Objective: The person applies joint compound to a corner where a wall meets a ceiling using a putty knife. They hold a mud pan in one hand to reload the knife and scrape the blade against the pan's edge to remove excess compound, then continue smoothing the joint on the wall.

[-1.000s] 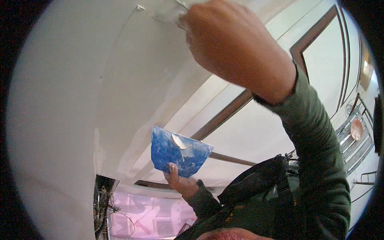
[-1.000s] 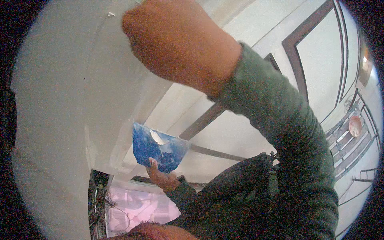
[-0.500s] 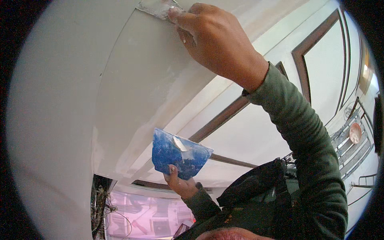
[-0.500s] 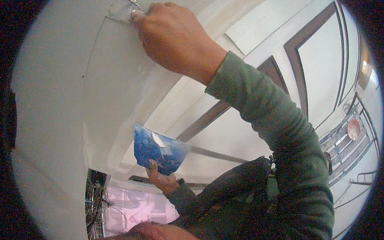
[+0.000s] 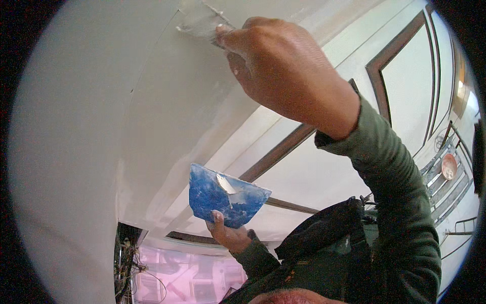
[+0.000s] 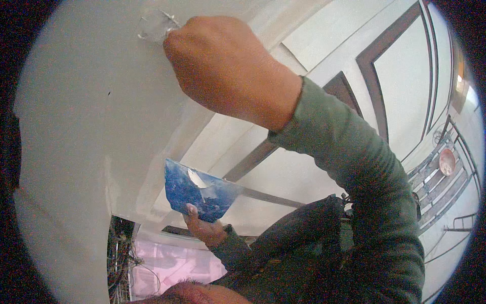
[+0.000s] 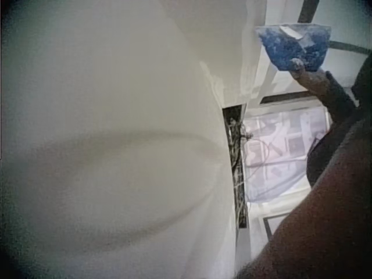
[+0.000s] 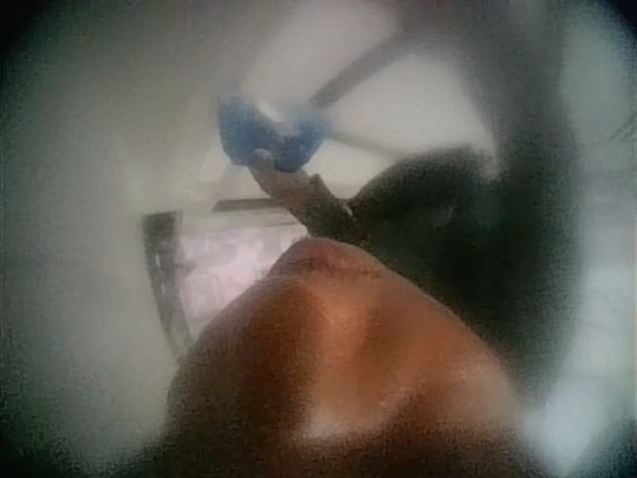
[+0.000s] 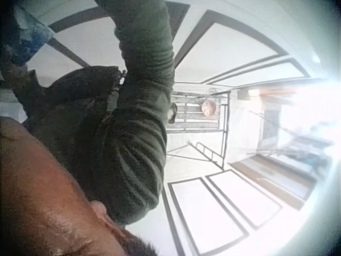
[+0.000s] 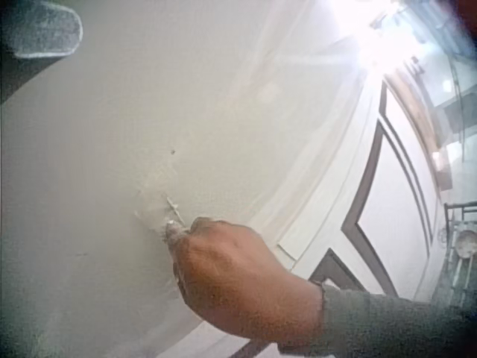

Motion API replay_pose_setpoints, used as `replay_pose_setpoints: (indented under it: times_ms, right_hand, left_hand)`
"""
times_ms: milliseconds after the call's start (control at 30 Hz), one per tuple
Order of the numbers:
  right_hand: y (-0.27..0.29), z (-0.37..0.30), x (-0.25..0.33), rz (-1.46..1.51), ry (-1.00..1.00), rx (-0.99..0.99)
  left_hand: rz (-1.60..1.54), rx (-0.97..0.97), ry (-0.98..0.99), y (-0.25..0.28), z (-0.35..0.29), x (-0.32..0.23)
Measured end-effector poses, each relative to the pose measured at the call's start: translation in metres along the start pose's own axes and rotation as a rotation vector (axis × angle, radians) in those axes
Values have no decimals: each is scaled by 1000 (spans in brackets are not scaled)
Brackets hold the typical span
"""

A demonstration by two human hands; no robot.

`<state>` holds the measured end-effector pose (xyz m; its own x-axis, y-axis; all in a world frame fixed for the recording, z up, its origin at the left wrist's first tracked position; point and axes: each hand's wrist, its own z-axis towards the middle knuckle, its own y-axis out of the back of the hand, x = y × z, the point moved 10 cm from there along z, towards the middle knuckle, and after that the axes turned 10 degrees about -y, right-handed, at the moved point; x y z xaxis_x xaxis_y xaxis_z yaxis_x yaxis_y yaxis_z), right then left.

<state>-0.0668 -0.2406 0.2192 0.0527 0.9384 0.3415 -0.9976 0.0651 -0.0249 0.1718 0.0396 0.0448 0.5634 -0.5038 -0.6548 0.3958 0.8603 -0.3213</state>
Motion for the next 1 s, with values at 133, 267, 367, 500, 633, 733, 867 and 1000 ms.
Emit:
replay_pose_setpoints:
  times_ms: [133, 267, 367, 500, 633, 733, 867, 1000]
  right_hand:
    - [-14, 5, -9, 37, 23, -109]
    - [-26, 13, -10, 50, 4, -94]
    - [-29, 12, -11, 12, 14, -104]
    - [-28, 12, -8, 4, 35, -139]
    - [-33, 12, -4, -75, -21, -92]
    - [-23, 14, 19, -115, 40, -13]
    - [-15, -1, 19, -66, 34, 74]
    - [2, -53, -25, 558, -171, 191]
  left_hand:
    - [-64, 56, 18, -4, -2, 8]
    - [-5, 14, 24, -2, 1, 2]
    - [-28, 33, 40, 0, 4, 6]
    - [-12, 1, 56, 3, 2, 7]
    - [-38, 51, 59, -6, 1, 5]
    - [-91, 55, 75, -13, 1, -1]
    - [-128, 4, 109, -26, 1, -4]
    - [-317, 97, 63, -81, -6, -13]
